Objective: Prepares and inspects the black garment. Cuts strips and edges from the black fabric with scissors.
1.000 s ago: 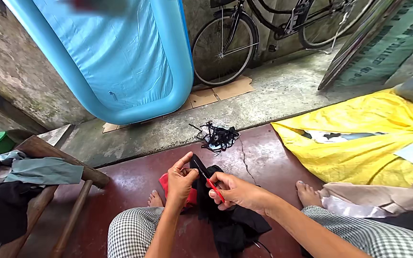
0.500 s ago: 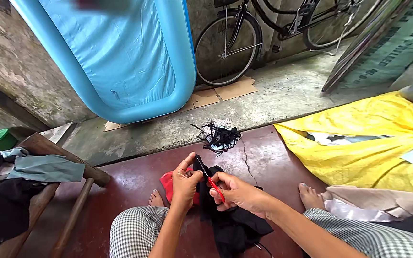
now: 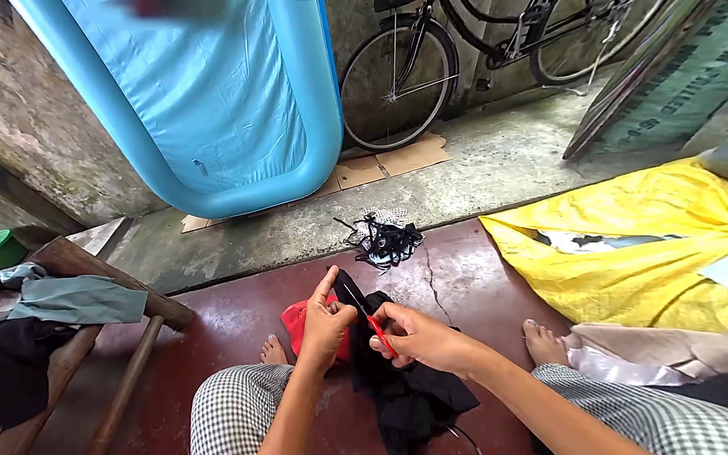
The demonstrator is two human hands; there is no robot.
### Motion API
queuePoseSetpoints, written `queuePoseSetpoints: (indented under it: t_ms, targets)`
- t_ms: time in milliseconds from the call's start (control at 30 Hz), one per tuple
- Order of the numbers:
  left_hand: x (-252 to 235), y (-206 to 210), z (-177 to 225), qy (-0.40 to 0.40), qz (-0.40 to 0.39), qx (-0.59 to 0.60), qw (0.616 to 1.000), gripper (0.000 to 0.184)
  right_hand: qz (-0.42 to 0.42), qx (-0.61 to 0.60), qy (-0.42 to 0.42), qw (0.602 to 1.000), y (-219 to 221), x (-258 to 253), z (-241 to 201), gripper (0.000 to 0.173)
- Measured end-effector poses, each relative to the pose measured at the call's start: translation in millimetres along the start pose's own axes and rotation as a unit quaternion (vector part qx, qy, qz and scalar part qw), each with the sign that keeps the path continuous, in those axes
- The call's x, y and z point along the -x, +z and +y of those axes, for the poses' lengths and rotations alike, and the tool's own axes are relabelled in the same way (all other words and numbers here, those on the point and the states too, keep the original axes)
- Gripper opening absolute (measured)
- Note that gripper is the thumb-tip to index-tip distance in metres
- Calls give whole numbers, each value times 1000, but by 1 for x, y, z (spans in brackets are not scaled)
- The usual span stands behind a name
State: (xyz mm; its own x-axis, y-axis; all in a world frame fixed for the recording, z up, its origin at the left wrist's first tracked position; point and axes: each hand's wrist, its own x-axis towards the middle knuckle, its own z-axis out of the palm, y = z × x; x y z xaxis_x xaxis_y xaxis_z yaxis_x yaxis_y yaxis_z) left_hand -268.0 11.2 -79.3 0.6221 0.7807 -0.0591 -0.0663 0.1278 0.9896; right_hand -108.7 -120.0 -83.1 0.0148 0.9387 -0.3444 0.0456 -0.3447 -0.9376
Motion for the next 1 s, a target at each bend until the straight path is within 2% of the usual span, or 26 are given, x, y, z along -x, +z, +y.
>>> queuePoseSetpoints:
  t_ms: [100, 300, 433, 600, 800, 1000]
  targets:
    - [1, 3, 0, 17, -14, 1, 1000, 89, -29, -66, 2, 997, 1, 2, -5, 38]
    - [1, 1, 0, 18, -31, 22, 999, 91, -42, -109, -11, 993, 0, 3, -5, 36]
    - [2, 0, 2, 19, -35, 20, 999, 92, -29, -113, -17, 993, 2, 3, -7, 29]
    - [4, 2, 0, 26, -71, -2, 997, 97, -49, -101, -8, 994, -3, 0, -3, 39]
    - [2, -1, 1, 31, -66, 5, 997, 99, -24, -109, -18, 994, -2, -1, -4, 29]
    - [5, 2, -1, 27, -88, 21, 996, 102, -50, -128, -18, 990, -4, -2, -1, 38]
